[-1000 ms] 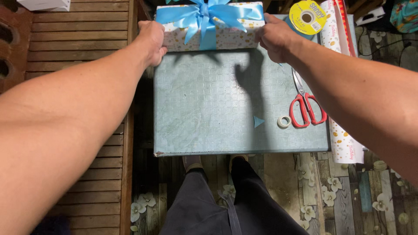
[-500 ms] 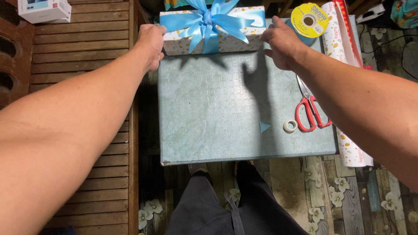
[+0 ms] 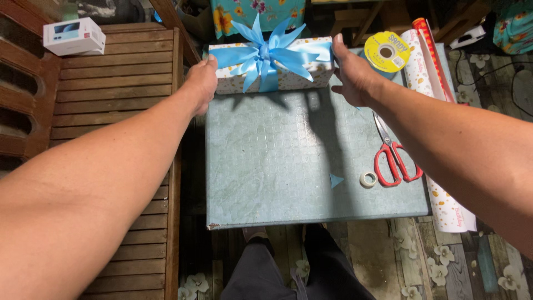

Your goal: The person finishes tying and trimming a blue ribbon on a wrapped gift, then tapes the ribbon in place. They move the finished gift aside and begin wrapping a second box with patterned paper, folding the paper around the box.

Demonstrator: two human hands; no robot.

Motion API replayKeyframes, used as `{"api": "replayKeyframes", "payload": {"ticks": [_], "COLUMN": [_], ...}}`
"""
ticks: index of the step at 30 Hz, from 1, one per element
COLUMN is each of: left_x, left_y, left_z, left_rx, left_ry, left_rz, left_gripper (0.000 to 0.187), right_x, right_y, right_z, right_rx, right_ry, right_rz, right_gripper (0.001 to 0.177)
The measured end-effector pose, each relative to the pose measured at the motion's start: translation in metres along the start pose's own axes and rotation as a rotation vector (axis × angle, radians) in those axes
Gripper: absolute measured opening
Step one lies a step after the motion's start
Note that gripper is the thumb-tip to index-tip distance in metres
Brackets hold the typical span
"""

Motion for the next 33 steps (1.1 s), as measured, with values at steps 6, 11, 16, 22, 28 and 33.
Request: {"api": "replayKeyframes", "payload": {"ticks": [6, 11, 16, 22, 28, 33], "left_x": [-0.004, 0.001, -0.002, 0.003, 0.011, 0.022], "left_y": [-0.003, -0.001, 0.004, -0.003, 0.015, 0.058], "left_z": [-0.001, -0.007, -0.009, -0.008, 0.011, 0.043], "left_rx": [-0.033, 0.016, 0.024, 0.036, -0.080, -0.059], "left_ry": [-0.045, 0.050, 0.031, 0.006, 0.093, -0.037], "left_rz": [-0.111, -0.013, -0.058, -0.032, 0.014, -0.003], "left_gripper": [0.051, 0.040, 0.042, 0.044, 0.070, 0.069], "right_x": [0.005, 0.001, 0.001, 0.001, -0.012, -0.018], "right_y": [-0.001, -0.009, -0.011, -0.011, 0.011, 0.044], "right_z": [0.000, -0.002, 0.000, 0.005, 0.018, 0.022], "right_rx": [0.000, 0.031, 0.004, 0.002, -0.111, -0.155], "right_ry": [-0.047, -0.096, -0.089, -0.105, -0.122, -0.118], "right_rz": [-0.060, -0.071, -0.069, -0.107, -0.139, -0.140], "right_gripper": [0.090, 0.088, 0.088, 0.091, 0.095, 0.095]}}
Point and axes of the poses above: each hand's wrist, its own y-axis away from the middle knuckle, its own z-axis out of the back of the hand, x = y × z, the point moved 7 cm from there along -y, towards the middle knuckle, and after that the axes turned 2 degrees about -y, right-handed, at the moved point
